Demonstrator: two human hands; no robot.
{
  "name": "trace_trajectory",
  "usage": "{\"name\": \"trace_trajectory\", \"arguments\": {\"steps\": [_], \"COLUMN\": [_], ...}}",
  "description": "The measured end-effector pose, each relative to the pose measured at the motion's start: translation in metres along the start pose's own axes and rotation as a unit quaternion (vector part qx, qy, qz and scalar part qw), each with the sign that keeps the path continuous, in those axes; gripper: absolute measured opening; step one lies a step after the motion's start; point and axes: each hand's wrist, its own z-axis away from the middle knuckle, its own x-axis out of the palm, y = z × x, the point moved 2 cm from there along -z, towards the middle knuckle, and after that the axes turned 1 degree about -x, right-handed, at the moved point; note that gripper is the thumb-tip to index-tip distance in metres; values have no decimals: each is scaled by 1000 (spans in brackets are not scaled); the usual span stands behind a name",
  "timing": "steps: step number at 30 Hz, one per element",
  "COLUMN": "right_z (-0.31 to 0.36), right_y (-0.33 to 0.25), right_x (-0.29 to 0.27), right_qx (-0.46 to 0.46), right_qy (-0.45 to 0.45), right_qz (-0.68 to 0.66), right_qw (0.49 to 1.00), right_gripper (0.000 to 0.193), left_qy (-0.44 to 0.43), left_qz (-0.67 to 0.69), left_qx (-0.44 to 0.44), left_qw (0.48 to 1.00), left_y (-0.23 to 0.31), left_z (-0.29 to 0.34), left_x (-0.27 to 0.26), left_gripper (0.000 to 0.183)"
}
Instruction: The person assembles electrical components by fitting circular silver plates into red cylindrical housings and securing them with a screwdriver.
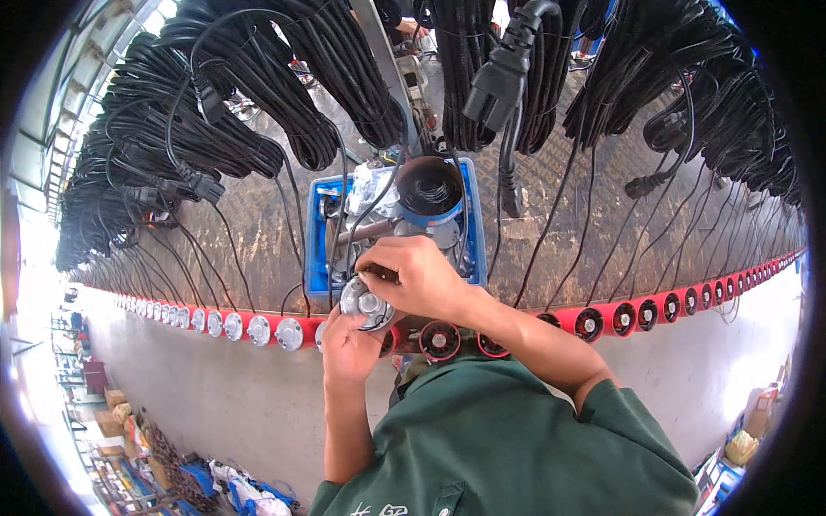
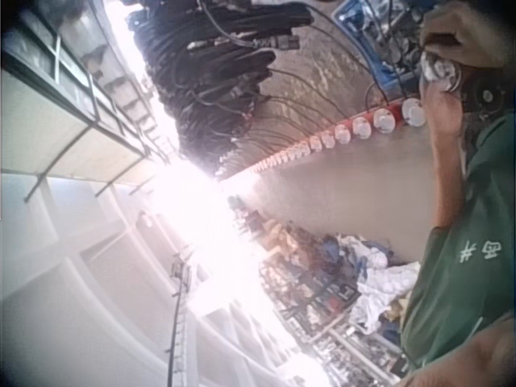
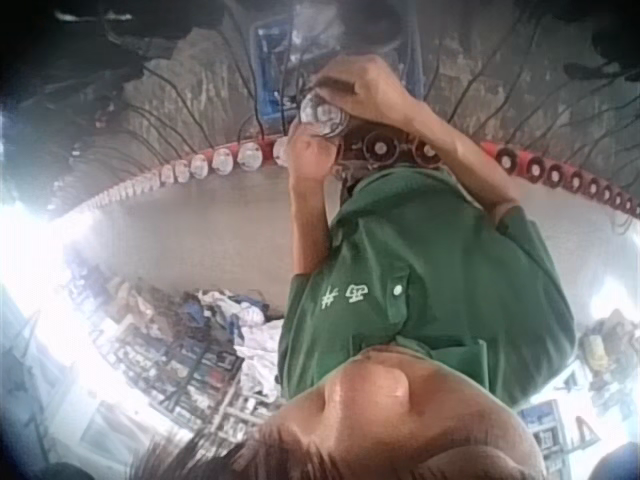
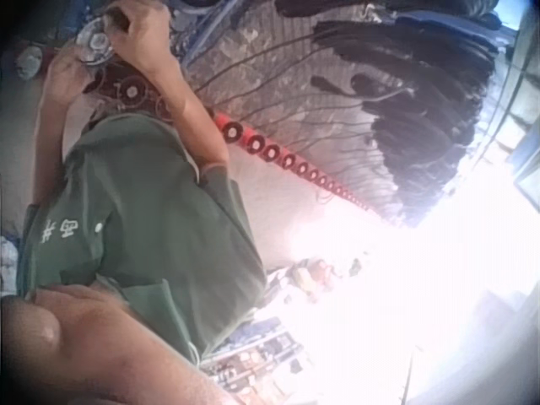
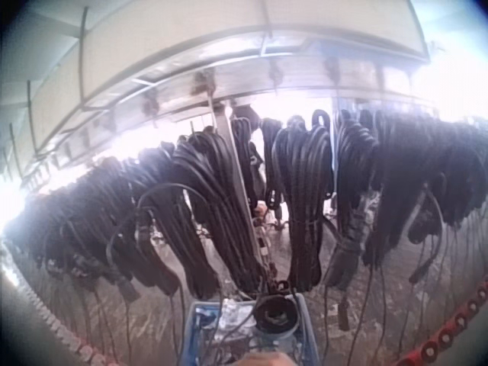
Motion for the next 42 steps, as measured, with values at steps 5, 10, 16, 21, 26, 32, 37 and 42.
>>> {"name": "trace_trajectory", "arguments": {"steps": [5,10,16,21,26,32,37,42], "right_z": [6,21,54,63,35,-34,-59,-58], "right_y": [6,16,13,6,59,178,199,195], "right_x": [1,7,41,55,23,-11,-15,-19], "right_qx": [36,100,272,264,187,207,381,368], "right_qy": [11,1,35,-2,-37,-43,-220,-250], "right_qz": [-13,-27,-160,-286,-198,391,468,463], "right_qw": [999,995,948,921,961,896,767,766], "right_gripper": [20,20,26,31,33,19,41,38], "left_qy": [10,45,106,102,78,37,21,6], "left_qz": [-39,-43,44,97,153,204,201,231], "left_qx": [40,99,171,192,209,141,163,194], "left_qw": [998,993,979,971,963,968,966,953], "left_y": [-4,-8,-4,-11,-20,-29,-27,-23], "left_z": [3,7,3,1,0,10,18,24], "left_x": [6,11,-1,-5,-9,-11,-16,-27], "left_gripper": [75,82,86,99,86,68,51,38]}}
